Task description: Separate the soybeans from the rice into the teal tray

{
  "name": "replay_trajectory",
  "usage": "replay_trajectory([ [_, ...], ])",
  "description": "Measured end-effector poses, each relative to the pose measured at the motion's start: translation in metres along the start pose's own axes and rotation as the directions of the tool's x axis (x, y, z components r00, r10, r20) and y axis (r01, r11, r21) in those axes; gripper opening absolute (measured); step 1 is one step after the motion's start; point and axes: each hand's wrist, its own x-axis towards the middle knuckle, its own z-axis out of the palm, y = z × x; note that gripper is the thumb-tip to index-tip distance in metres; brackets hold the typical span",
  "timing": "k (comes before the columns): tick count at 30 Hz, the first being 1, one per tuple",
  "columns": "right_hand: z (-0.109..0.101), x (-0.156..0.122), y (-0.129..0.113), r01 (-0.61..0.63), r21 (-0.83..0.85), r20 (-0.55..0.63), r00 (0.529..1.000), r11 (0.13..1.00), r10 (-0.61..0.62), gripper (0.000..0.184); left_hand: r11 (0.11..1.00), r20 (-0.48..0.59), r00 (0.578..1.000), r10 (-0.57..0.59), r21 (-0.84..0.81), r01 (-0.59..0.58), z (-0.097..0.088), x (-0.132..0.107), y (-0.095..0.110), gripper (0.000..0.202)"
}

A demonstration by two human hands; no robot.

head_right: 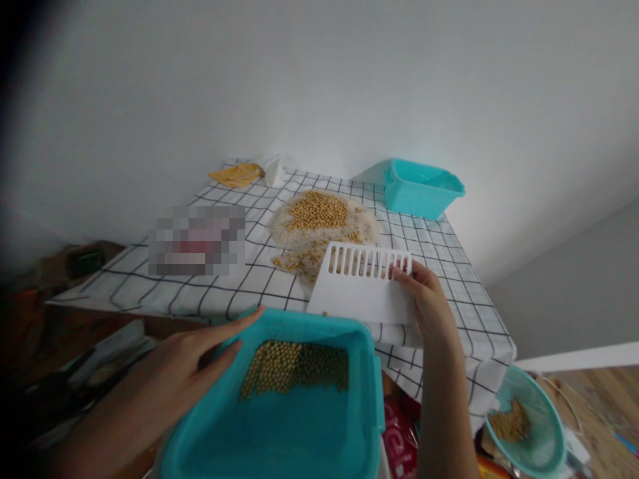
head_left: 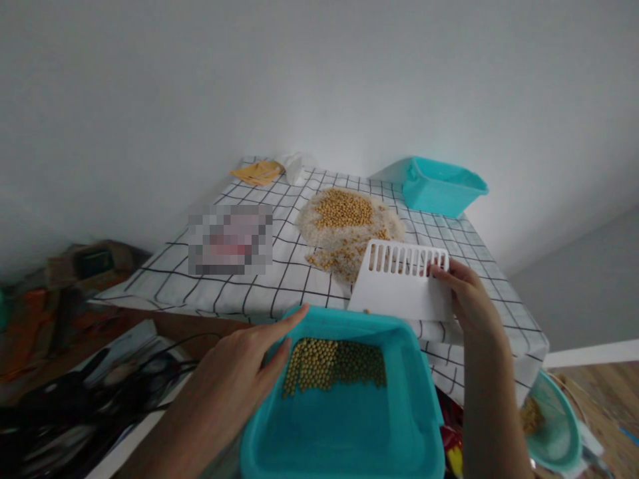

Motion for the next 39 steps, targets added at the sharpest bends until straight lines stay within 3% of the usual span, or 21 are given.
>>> replay_trajectory([
  [4, -0.002, -0.002, 0.001, -0.003, 0.043, -0.042, 0.999, 0.999, 0.005, 0.017, 0.999, 0.031, 0.999, -0.015, 0.032, 0.014, -0.001, 0.001, 0.001, 0.048],
  [7, -0.008, 0.0, 0.004, 0.056, 0.088, -0.142, 0.989, 0.995, -0.043, 0.017, 1.0, 0.023, 1.0, -0.012, 0.018, 0.012, -0.001, 0.0, 0.002, 0.048],
  [14, -0.036, 0.004, 0.013, 0.192, 0.068, -0.379, 0.913, 0.979, -0.153, 0.016, 1.0, 0.004, 1.0, -0.006, 0.015, 0.006, 0.0, 0.001, -0.001, 0.048],
  [21, -0.056, -0.002, 0.018, 0.2, 0.017, -0.363, 0.914, 0.98, -0.181, 0.017, 1.0, 0.001, 1.0, -0.016, -0.026, 0.016, 0.001, 0.0, -0.002, 0.047],
  [32, -0.047, -0.008, 0.013, 0.105, 0.038, -0.312, 0.946, 0.994, -0.088, 0.016, 1.0, 0.001, 1.0, -0.014, 0.014, 0.014, 0.0, 0.001, 0.0, 0.047],
  [39, -0.051, -0.011, 0.015, 0.127, 0.019, -0.315, 0.942, 0.992, -0.115, 0.017, 1.0, -0.01, 1.0, -0.005, -0.006, 0.005, 0.0, 0.0, -0.001, 0.047],
])
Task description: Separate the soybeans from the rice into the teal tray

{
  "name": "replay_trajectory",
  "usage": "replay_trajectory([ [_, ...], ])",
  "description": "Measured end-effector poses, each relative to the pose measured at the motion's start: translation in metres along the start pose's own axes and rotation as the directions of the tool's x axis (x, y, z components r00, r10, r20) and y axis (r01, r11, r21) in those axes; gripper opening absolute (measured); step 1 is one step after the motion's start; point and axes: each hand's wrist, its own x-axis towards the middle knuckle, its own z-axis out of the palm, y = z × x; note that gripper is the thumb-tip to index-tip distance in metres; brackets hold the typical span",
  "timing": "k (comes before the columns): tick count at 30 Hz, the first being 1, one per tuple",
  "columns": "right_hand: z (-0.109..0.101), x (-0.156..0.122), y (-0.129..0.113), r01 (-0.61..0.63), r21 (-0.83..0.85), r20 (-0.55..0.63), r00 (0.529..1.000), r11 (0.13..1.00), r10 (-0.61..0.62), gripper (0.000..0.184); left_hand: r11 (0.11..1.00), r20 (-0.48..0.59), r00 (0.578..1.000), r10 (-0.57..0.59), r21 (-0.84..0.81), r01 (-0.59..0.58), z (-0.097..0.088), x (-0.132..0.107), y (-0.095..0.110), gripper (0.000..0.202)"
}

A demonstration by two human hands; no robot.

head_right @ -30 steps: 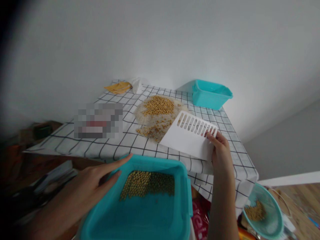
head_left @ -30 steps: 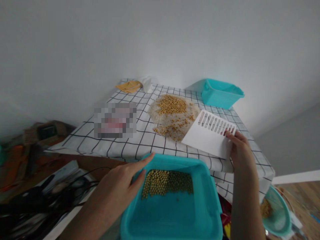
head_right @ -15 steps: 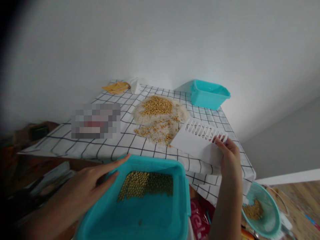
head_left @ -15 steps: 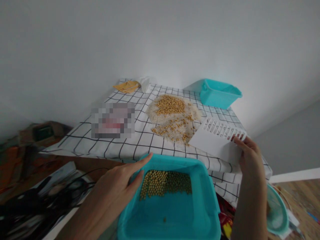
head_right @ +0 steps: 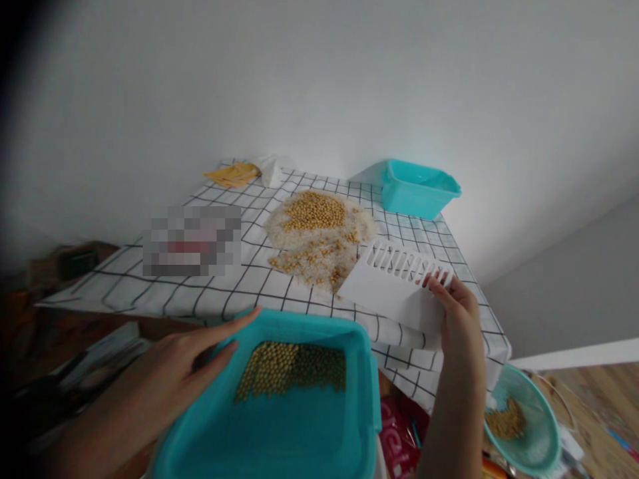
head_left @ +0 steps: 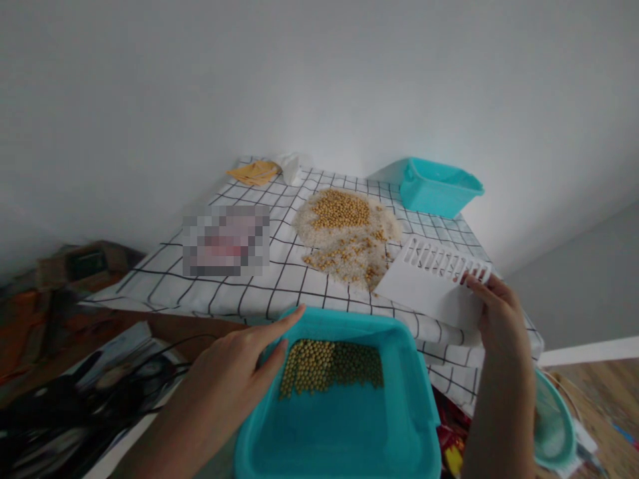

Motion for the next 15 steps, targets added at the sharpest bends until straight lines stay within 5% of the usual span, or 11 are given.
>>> replay_trajectory([
  [15, -0.012, 0.005, 0.008, 0.008, -0.058, -0.008, 1.0, 0.998, -0.009, 0.023, 0.999, -0.013, 1.0, 0.009, -0.031, -0.009, -0.001, -0.001, -0.001, 0.047],
])
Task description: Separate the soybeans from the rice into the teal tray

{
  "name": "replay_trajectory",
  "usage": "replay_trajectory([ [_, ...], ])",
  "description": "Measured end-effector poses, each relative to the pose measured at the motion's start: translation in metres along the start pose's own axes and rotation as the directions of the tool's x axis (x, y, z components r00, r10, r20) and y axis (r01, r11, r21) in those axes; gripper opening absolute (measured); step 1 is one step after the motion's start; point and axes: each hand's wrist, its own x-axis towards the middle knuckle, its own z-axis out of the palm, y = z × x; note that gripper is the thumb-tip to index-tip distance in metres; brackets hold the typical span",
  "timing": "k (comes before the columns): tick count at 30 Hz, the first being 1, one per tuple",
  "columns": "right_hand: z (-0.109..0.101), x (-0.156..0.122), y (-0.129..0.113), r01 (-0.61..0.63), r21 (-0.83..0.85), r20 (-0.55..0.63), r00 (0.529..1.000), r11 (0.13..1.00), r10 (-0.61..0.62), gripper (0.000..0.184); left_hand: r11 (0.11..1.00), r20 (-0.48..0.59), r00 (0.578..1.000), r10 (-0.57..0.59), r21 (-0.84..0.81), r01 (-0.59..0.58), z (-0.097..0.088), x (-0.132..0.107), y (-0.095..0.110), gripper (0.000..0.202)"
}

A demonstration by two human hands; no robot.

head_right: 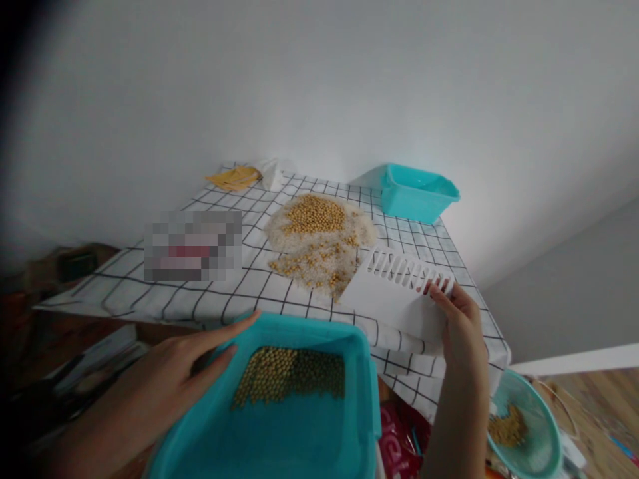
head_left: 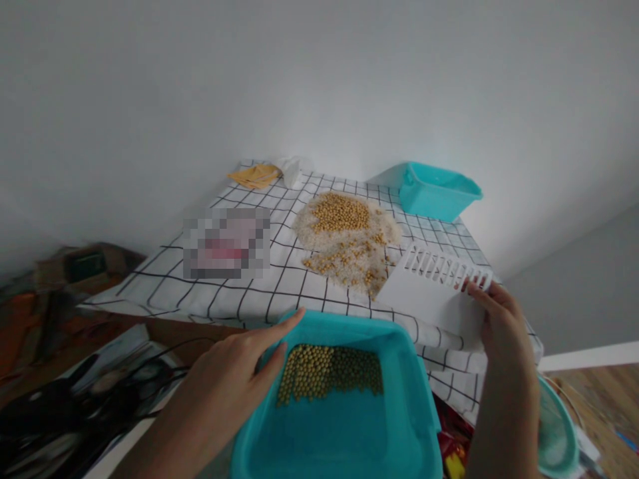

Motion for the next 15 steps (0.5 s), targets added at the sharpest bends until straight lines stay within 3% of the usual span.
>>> replay_trajectory([
  [10, 0.006, -0.009, -0.005, -0.007, 0.036, -0.04, 0.999, 0.999, 0.009, 0.022, 0.993, -0.047, 0.999, -0.006, -0.116, 0.001, 0.006, 0.001, -0.001, 0.045],
  [15, 0.018, -0.017, -0.013, 0.027, 0.054, -0.028, 0.999, 0.998, -0.026, 0.024, 0.979, 0.0, 0.999, 0.043, -0.198, -0.042, 0.006, -0.007, -0.004, 0.044],
])
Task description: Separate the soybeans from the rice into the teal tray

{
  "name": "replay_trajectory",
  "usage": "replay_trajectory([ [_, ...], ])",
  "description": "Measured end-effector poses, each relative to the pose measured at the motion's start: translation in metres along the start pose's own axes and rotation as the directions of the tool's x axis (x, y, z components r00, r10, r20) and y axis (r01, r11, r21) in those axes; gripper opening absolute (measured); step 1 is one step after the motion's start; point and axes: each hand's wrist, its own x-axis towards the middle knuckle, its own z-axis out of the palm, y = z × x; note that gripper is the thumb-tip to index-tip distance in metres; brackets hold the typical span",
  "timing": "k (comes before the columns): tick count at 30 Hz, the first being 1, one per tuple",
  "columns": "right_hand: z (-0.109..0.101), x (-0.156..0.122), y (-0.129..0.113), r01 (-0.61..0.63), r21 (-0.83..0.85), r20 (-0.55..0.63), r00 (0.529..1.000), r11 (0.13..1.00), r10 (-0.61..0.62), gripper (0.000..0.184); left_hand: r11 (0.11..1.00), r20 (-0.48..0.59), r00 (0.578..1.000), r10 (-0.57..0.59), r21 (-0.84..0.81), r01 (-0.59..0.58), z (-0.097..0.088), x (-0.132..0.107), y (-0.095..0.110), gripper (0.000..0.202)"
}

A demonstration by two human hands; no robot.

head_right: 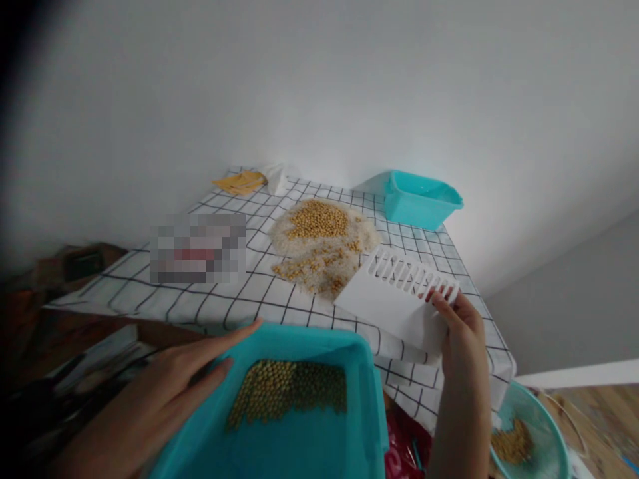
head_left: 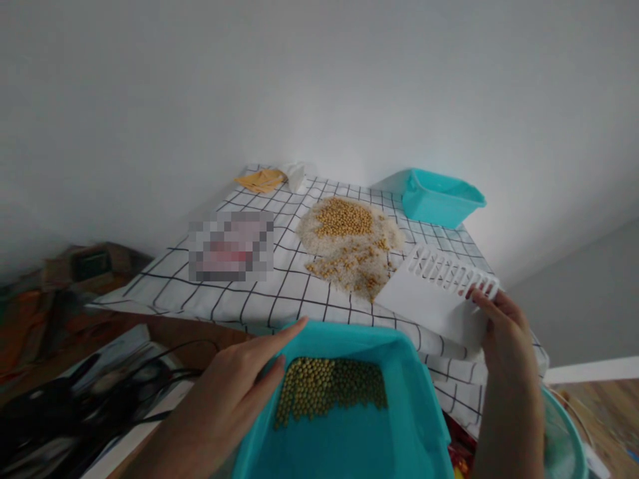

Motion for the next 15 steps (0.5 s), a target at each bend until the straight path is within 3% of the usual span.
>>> replay_trajectory([
  [5, 0.03, -0.014, -0.003, -0.014, -0.001, 0.149, 0.989, 1.0, 0.014, 0.021, 0.999, 0.061, 0.998, 0.007, -0.035, -0.005, -0.001, -0.007, 0.0, 0.045],
  [8, 0.045, -0.019, -0.001, -0.029, -0.006, 0.219, 0.975, 1.0, 0.03, 0.02, 0.998, 0.038, 0.999, 0.01, -0.065, -0.008, -0.002, -0.008, 0.002, 0.044],
  [11, 0.053, -0.021, 0.002, -0.005, -0.028, 0.254, 0.967, 1.0, 0.012, 0.019, 0.995, -0.01, 1.0, 0.003, -0.101, -0.004, -0.002, -0.008, 0.003, 0.041],
  [15, 0.056, -0.023, 0.001, 0.013, -0.05, 0.283, 0.959, 0.999, 0.001, 0.019, 0.994, 0.024, 0.999, -0.049, -0.095, 0.051, -0.001, -0.002, 0.004, 0.043],
])
